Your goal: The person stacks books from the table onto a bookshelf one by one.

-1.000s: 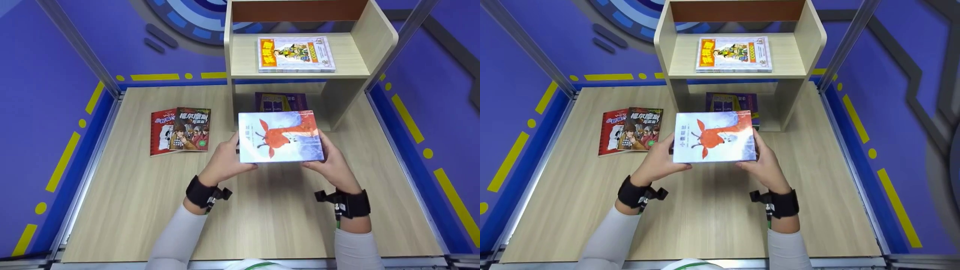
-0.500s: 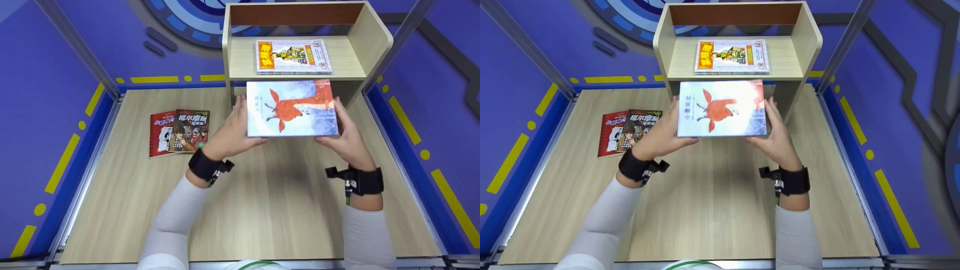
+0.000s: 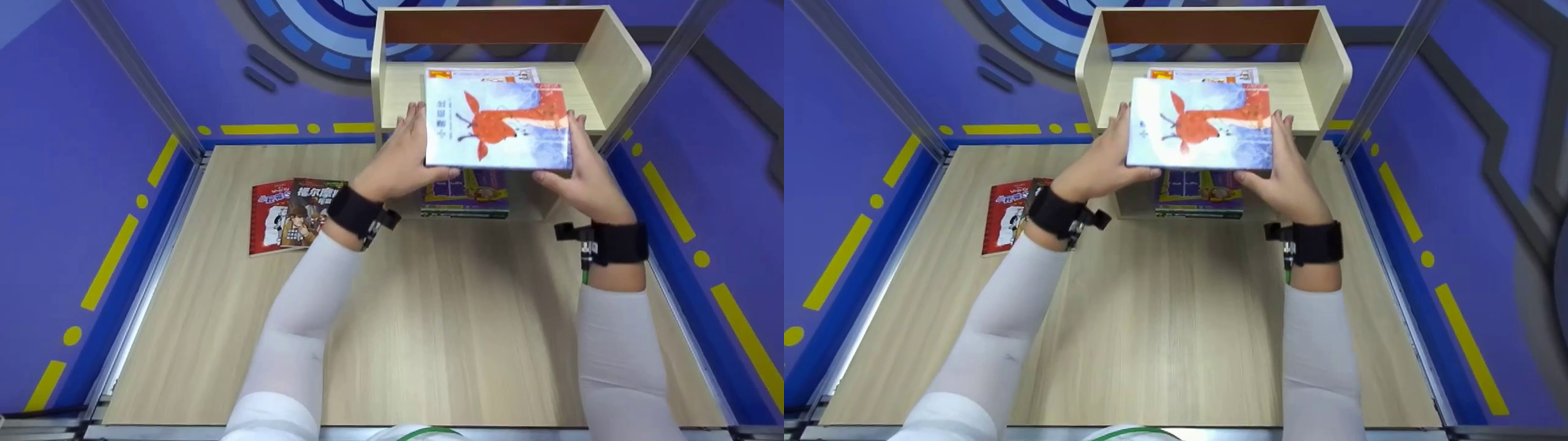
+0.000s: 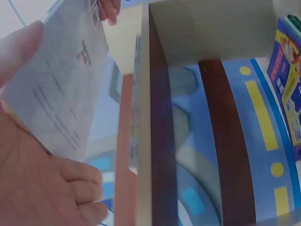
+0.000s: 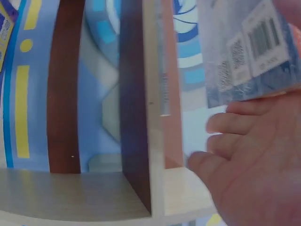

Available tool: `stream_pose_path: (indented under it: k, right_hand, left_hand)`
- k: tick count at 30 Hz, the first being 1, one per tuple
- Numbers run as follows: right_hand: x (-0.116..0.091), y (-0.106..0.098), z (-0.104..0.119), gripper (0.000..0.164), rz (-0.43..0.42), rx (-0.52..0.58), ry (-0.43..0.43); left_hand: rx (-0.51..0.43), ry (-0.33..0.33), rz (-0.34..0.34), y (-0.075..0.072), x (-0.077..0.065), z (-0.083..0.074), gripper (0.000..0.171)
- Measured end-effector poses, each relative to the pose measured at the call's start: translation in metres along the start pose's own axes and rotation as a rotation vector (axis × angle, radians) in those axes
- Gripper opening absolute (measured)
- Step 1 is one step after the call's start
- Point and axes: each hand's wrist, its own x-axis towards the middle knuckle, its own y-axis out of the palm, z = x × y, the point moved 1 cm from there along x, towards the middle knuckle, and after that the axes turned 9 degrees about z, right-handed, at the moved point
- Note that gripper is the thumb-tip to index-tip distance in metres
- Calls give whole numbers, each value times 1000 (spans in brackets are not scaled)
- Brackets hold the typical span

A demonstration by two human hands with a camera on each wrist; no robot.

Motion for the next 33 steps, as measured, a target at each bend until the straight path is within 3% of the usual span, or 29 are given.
stream_pose_path:
  k: [9,13,19,25,33]
  right_hand:
    - [38,-27,-15,95,-11,-83,0]
    - [52,-28,-31,92,-61,-227,-60]
    - [69,-14,-58,101,-179,-495,-186]
    - [70,-14,-56,110,-197,-546,-134]
    - [65,-13,-55,111,-113,-590,-40]
  left_hand:
    - [44,-120,55,-11,39,12,129]
    - [104,-114,31,-15,50,16,130]
    - [260,-133,11,-15,59,24,126]
    - [283,-168,16,-14,62,25,127]
    - [290,-217,52,-10,60,22,127]
